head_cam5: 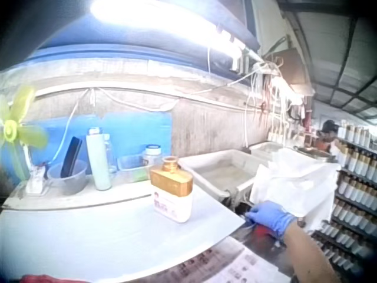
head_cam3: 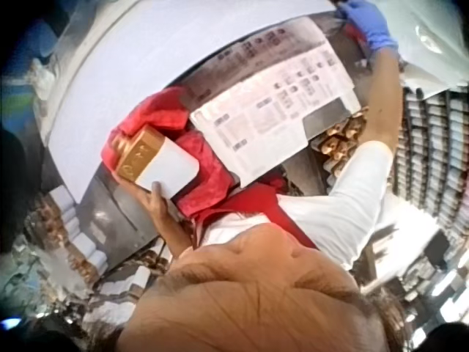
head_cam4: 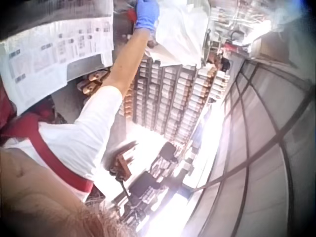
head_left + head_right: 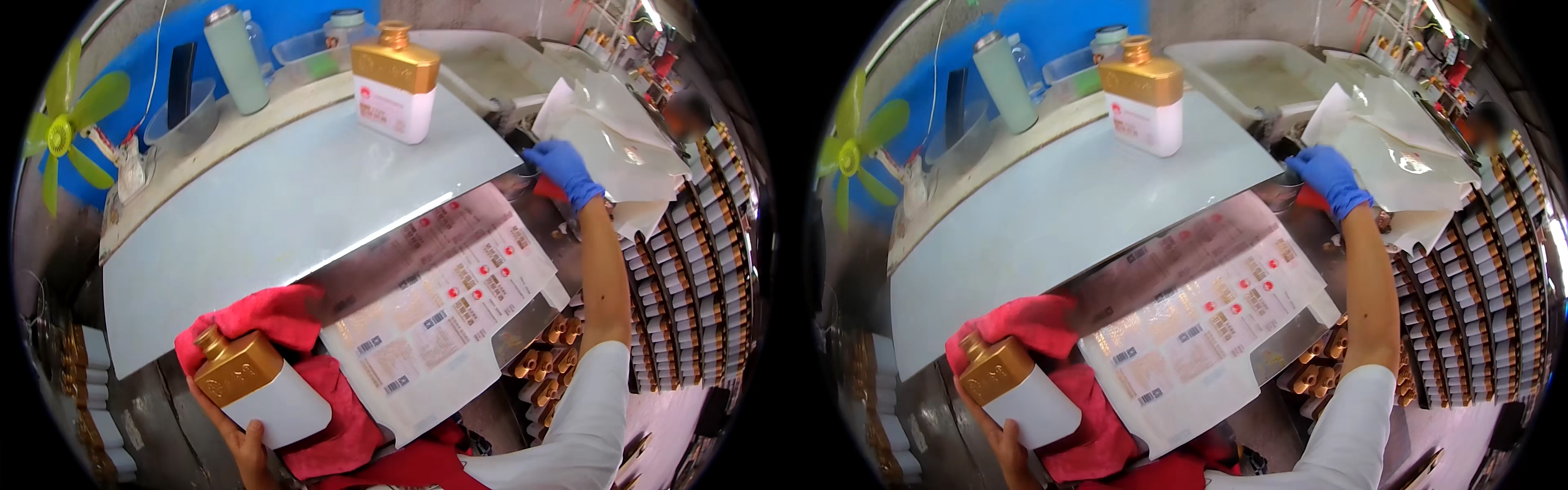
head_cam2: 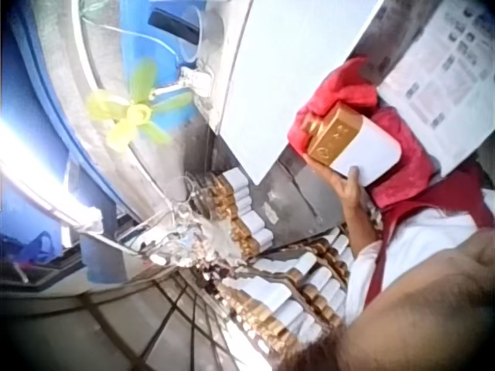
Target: The person applies labels to white and gold bottles using a red cloth for grip. They peel labels from a sheet, align them on the bottle body, and smooth them down with a tool. The person also wipes the bottle neck and cap area with the cloth.
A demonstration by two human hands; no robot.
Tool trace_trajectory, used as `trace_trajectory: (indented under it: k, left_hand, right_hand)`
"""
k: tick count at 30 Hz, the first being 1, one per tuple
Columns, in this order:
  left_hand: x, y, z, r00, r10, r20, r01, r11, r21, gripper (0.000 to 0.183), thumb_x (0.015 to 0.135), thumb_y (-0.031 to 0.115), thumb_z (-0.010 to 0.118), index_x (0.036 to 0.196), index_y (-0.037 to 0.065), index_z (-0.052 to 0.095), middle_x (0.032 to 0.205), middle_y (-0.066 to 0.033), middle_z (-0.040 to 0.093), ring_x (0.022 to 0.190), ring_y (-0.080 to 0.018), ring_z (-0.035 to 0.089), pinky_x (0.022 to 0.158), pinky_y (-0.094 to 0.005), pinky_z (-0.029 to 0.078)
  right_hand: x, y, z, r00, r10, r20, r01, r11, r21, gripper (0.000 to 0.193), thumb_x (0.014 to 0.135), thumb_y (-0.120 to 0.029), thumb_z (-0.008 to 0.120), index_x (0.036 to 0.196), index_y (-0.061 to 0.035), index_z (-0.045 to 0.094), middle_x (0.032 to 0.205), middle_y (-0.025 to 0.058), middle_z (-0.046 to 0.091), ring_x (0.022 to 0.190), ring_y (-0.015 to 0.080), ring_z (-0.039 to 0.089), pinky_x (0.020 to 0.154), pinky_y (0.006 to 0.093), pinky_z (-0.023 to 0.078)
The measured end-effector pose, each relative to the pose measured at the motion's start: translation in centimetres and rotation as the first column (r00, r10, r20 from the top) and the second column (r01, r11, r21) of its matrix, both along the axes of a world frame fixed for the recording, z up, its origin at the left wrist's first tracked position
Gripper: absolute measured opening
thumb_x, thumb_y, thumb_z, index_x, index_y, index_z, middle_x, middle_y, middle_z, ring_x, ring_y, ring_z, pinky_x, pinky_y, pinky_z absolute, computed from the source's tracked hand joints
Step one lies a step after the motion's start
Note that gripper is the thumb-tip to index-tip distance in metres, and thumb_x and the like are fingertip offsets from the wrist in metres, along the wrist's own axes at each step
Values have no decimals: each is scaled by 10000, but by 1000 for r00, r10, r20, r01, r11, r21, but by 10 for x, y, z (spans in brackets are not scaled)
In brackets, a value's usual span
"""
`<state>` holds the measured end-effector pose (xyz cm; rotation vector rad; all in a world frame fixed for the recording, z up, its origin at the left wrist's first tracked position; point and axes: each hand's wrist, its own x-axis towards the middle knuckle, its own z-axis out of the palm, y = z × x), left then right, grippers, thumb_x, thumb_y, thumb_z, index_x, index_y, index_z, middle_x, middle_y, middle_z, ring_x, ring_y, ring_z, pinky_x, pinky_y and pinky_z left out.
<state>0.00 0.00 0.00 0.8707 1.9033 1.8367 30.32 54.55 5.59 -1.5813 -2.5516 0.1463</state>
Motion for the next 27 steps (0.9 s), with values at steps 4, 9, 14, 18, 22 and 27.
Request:
trace_trajectory:
  k: [4,9,14,18,22,27]
  left_hand:
    - [-1,-1,-1,999,48,14,-47,999,-26,1021,728,255,615,1515,65,-8,1547,-131,145,1402,-249,223,1132,-357,172]
    - [6,1,-10,993,107,41,-105,994,-34,1048,614,131,529,1519,67,5,1548,-129,126,1413,-253,192,1139,-362,147]
    - [1,-4,-5,993,108,42,-105,993,-62,1087,645,188,616,1516,76,-24,1532,-140,168,1388,-255,238,1122,-361,178]
    - [-3,-5,-7,996,81,28,-80,996,-47,1112,708,274,695,1514,87,-47,1522,-145,199,1372,-253,270,1112,-367,201]
    - [-3,-3,-8,996,80,36,-79,997,-10,1089,700,257,681,1519,92,-18,1510,-138,229,1366,-253,283,1114,-373,203]
    - [-5,2,-5,1000,18,7,-18,1000,16,1009,716,132,627,1524,102,23,1507,-119,235,1358,-230,293,1114,-352,212]
  right_hand:
    - [-24,44,-27,949,251,192,-224,962,-155,306,814,-323,597,963,-82,714,937,195,675,882,363,642,794,398,498]
    - [-30,78,-51,971,119,-209,-204,866,-456,323,904,-207,494,1077,0,672,1009,99,690,926,179,624,842,316,465]
    - [-19,40,-19,941,48,-334,-260,734,-627,266,864,-210,531,908,3,684,803,51,656,718,118,568,678,278,447]
    - [3,-27,23,977,94,-190,-174,865,-470,267,874,-216,580,832,28,679,732,35,635,698,90,555,652,260,445]
    - [-19,-159,28,982,126,-139,-185,769,-612,181,872,-168,614,869,-3,689,727,24,625,695,93,568,655,266,469]
    - [-53,-291,-3,958,187,-215,-279,451,-848,137,852,-130,646,936,-32,693,789,71,672,718,141,626,699,276,502]
